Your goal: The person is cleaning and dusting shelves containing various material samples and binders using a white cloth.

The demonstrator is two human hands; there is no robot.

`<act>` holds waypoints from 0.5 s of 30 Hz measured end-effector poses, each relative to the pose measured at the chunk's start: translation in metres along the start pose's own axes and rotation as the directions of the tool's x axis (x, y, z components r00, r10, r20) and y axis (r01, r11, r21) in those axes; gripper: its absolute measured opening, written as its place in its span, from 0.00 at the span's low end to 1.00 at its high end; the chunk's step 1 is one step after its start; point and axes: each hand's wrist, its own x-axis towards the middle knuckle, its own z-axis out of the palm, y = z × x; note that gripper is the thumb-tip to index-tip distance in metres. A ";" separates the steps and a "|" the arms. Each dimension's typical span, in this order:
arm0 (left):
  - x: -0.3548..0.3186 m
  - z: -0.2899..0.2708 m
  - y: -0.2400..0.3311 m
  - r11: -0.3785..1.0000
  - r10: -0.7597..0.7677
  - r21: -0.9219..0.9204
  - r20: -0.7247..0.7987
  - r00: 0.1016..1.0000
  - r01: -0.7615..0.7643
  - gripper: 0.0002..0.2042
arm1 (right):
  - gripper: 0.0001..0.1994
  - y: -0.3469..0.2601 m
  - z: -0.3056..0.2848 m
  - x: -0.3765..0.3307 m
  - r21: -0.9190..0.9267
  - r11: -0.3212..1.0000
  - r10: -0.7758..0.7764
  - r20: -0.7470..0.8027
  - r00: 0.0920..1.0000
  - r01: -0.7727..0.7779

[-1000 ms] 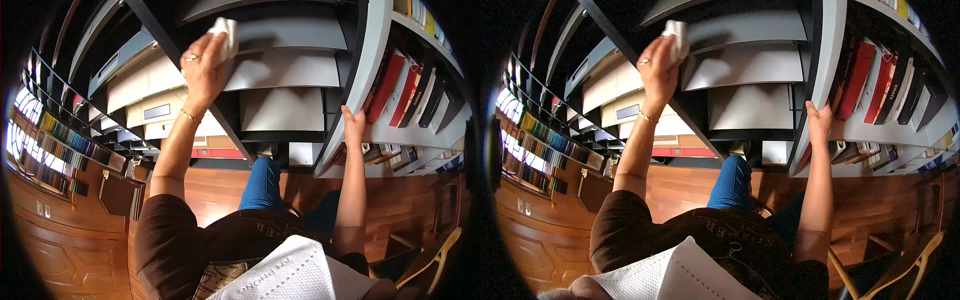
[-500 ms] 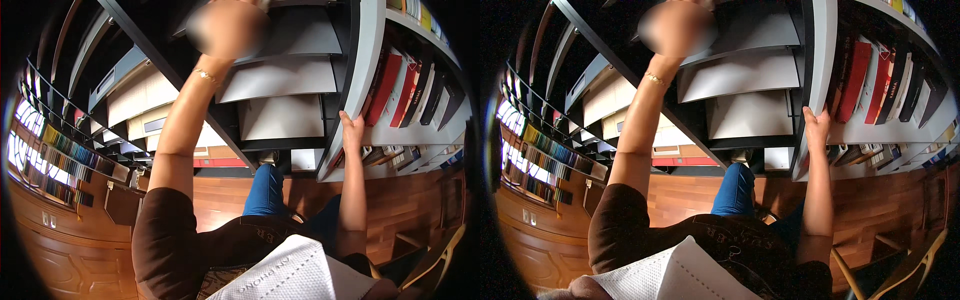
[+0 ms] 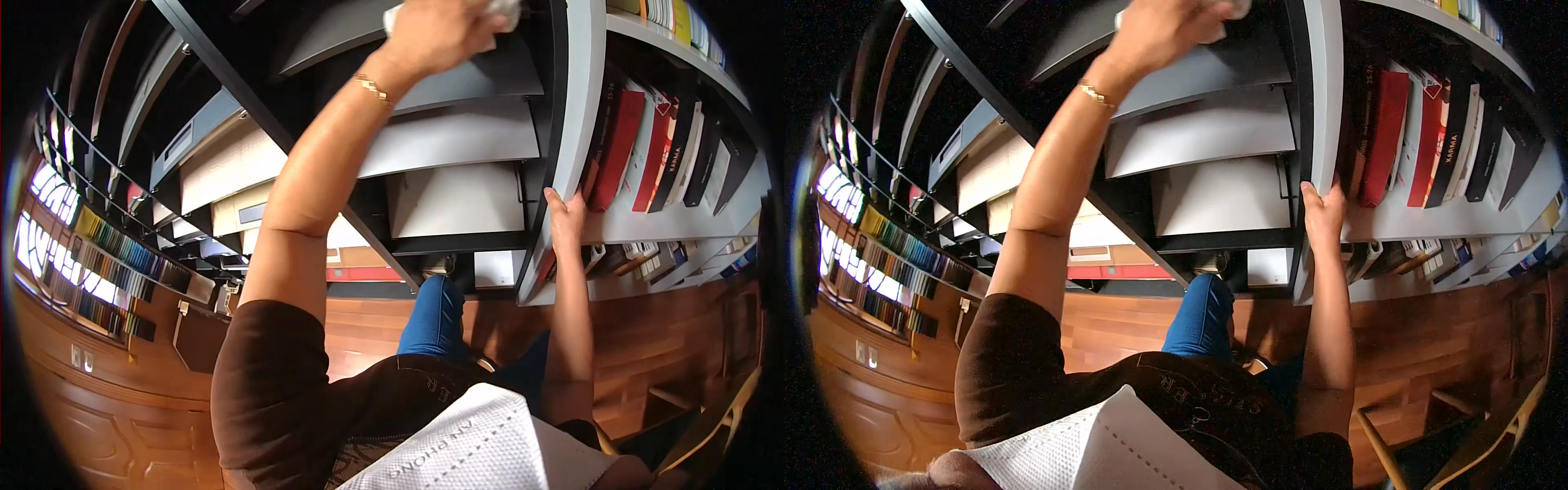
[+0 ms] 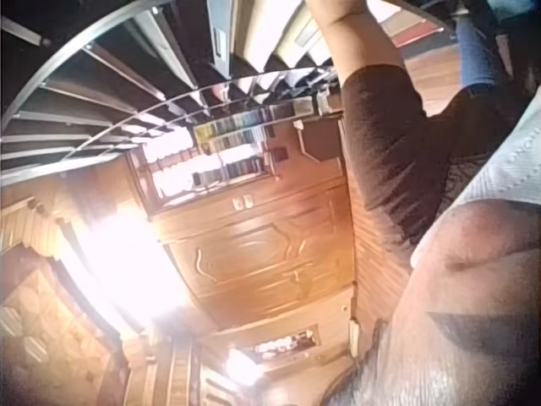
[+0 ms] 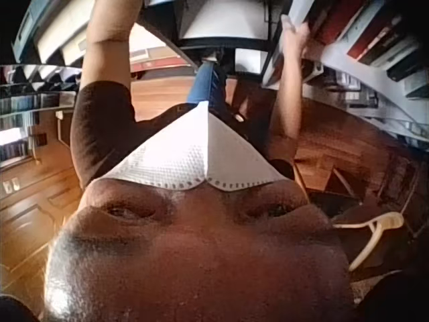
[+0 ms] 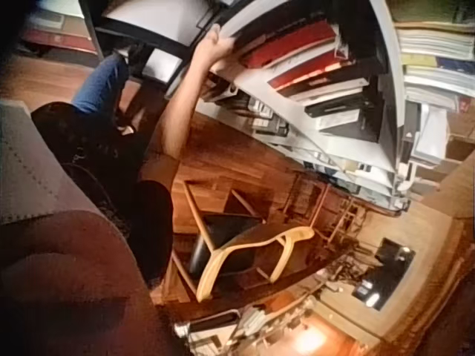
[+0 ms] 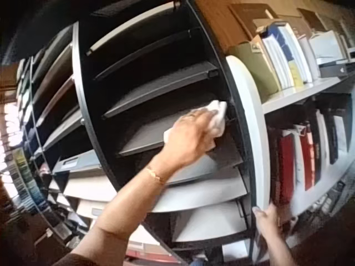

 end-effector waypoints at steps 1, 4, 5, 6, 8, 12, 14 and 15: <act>-0.005 -0.005 -0.017 0.999 -0.033 -0.003 -0.012 0.999 0.033 0.21 | 0.19 -0.005 0.001 -0.001 0.012 1.000 0.002 0.008 1.000 -0.002; -0.021 -0.033 -0.044 0.768 -0.468 -0.349 0.266 0.843 0.537 0.20 | 0.19 -0.005 -0.006 -0.001 -0.028 1.000 -0.015 -0.010 1.000 0.014; -0.043 -0.038 -0.099 0.672 -0.548 -0.353 0.354 0.758 0.651 0.21 | 0.19 -0.007 0.001 -0.002 -0.035 0.999 -0.019 0.011 1.000 0.019; -0.066 -0.047 -0.132 0.712 -0.506 -0.395 0.283 0.815 0.580 0.19 | 0.19 -0.004 0.002 -0.001 -0.054 0.998 -0.015 0.014 1.000 0.016; -0.091 -0.065 -0.178 0.738 -0.537 -0.344 0.222 0.814 0.581 0.17 | 0.19 0.001 0.005 0.000 -0.021 0.999 -0.041 0.009 0.999 0.041; -0.108 -0.084 -0.245 0.876 -0.479 0.055 0.194 0.856 0.479 0.21 | 0.19 -0.004 0.004 -0.001 -0.067 0.998 -0.007 -0.022 1.000 0.006; -0.105 -0.079 -0.285 0.951 -0.103 0.308 0.195 0.975 0.039 0.22 | 0.19 0.002 0.009 0.000 -0.053 0.998 -0.040 -0.015 0.999 0.039; -0.094 -0.048 -0.288 0.864 -0.042 0.501 0.178 0.983 -0.054 0.23 | 0.19 0.002 0.004 0.000 -0.077 0.997 -0.014 -0.042 0.999 0.011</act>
